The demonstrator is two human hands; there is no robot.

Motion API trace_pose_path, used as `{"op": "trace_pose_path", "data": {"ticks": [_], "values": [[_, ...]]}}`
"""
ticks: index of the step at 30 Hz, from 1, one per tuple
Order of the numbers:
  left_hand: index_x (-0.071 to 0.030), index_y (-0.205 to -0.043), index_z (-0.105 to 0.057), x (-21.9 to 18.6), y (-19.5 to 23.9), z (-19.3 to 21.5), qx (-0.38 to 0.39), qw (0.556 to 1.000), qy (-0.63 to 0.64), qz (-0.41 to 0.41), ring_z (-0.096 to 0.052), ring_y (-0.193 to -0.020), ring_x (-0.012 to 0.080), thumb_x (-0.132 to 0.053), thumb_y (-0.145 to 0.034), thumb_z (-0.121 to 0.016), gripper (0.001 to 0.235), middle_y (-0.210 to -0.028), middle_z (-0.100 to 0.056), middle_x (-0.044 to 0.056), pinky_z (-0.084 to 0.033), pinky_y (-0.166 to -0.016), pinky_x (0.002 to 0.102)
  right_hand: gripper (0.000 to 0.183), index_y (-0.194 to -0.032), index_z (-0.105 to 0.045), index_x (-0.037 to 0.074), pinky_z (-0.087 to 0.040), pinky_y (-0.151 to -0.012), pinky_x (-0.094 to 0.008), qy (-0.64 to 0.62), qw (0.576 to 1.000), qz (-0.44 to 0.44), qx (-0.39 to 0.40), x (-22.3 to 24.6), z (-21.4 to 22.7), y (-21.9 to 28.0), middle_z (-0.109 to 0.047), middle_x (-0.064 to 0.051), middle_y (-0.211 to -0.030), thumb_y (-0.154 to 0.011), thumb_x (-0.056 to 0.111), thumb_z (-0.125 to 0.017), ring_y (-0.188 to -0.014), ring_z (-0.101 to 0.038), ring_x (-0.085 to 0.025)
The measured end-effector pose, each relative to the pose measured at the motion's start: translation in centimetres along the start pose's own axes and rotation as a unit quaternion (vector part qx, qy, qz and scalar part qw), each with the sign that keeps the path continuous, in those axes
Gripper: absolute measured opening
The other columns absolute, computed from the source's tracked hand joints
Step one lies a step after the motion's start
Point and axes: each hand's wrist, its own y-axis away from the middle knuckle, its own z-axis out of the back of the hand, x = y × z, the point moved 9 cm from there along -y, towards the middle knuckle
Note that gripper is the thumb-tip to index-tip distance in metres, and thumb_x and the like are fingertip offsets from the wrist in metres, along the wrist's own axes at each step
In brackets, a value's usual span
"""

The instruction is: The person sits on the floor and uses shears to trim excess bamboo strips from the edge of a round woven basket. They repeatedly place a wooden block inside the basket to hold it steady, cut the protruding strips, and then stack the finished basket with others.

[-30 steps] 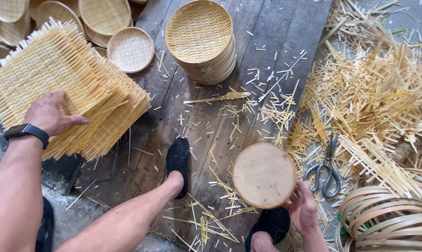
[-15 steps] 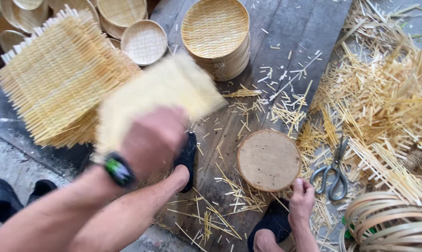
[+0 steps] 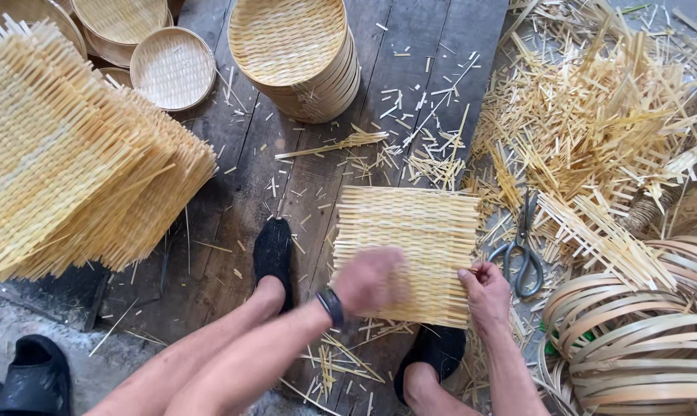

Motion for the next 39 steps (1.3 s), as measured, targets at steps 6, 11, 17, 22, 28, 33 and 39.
{"op": "trace_pose_path", "data": {"ticks": [6,11,17,22,28,33,39], "values": [[0.004,-0.151,-0.03,28.6,-4.9,6.0,-0.275,0.701,0.444,0.487,-0.066,-0.104,0.0339,-0.021,-0.09,-0.075,0.08,-0.115,-0.068,0.023,-0.057,-0.093,0.048,0.019,-0.11,-0.057,0.002,-0.048,-0.07,-0.02,-0.015,0.999,-0.038,-0.015,-2.2,1.3,0.8,-0.064,-0.002,-0.093,-0.094,0.003,-0.067,-0.08,-0.059,-0.007],[0.008,-0.125,-0.049,38.4,-11.4,3.5,-0.345,0.534,0.67,0.383,-0.064,-0.107,0.0399,-0.02,-0.099,-0.053,0.038,-0.117,-0.063,0.028,-0.057,-0.098,0.053,0.018,-0.11,-0.057,0.0,-0.048,-0.068,-0.022,0.008,0.999,-0.04,-0.02,-2.1,1.3,0.4,-0.064,-0.004,-0.091,-0.094,0.001,-0.067,-0.078,-0.058,-0.009],[0.006,-0.121,-0.053,45.4,-14.6,2.0,-0.404,0.473,0.698,0.356,-0.065,-0.105,0.0402,-0.008,-0.092,-0.044,0.034,-0.116,-0.064,0.023,-0.056,-0.099,0.056,0.019,-0.109,-0.055,-0.001,-0.051,-0.069,-0.024,0.015,0.998,-0.066,-0.009,-3.4,1.9,0.7,-0.069,-0.008,-0.088,-0.093,0.0,-0.065,-0.077,-0.062,-0.012],[0.007,-0.117,-0.052,46.4,-17.5,4.5,-0.377,0.502,0.689,0.363,-0.066,-0.105,0.0408,-0.008,-0.09,-0.045,0.032,-0.117,-0.064,0.026,-0.058,-0.097,0.057,0.025,-0.113,-0.054,-0.001,-0.054,-0.071,-0.026,0.002,0.996,-0.083,-0.016,-1.9,1.5,1.2,-0.07,-0.012,-0.091,-0.091,0.003,-0.065,-0.08,-0.066,-0.015],[0.004,-0.132,-0.047,36.2,-12.2,5.8,-0.253,0.652,0.489,0.521,-0.063,-0.111,0.0348,-0.024,-0.09,-0.06,0.052,-0.126,-0.059,0.02,-0.057,-0.096,0.052,0.051,-0.126,-0.048,0.003,-0.059,-0.078,-0.029,0.065,0.993,-0.092,-0.02,2.0,-0.3,1.7,-0.074,-0.013,-0.103,-0.083,0.016,-0.072,-0.089,-0.072,-0.018],[0.0,-0.158,-0.011,23.0,-0.2,3.7,0.022,0.783,0.221,0.581,-0.06,-0.118,0.0239,-0.042,-0.079,-0.089,0.119,-0.139,-0.057,0.021,-0.051,-0.09,0.038,0.037,-0.11,-0.069,-0.002,-0.055,-0.073,-0.028,0.102,0.993,-0.041,-0.033,3.7,-1.3,1.7,-0.074,-0.011,-0.098,-0.082,0.019,-0.081,-0.084,-0.066,-0.013],[0.005,-0.116,-0.071,16.7,4.8,-1.9,-0.038,0.785,0.371,0.494,-0.069,-0.079,0.0132,-0.006,-0.075,-0.087,0.045,-0.098,-0.077,0.011,-0.056,-0.069,0.027,0.031,-0.106,-0.069,-0.002,-0.054,-0.069,-0.026,0.03,0.997,-0.06,-0.047,2.1,-1.2,1.7,-0.074,-0.007,-0.092,-0.083,0.014,-0.083,-0.077,-0.065,-0.01]]}}
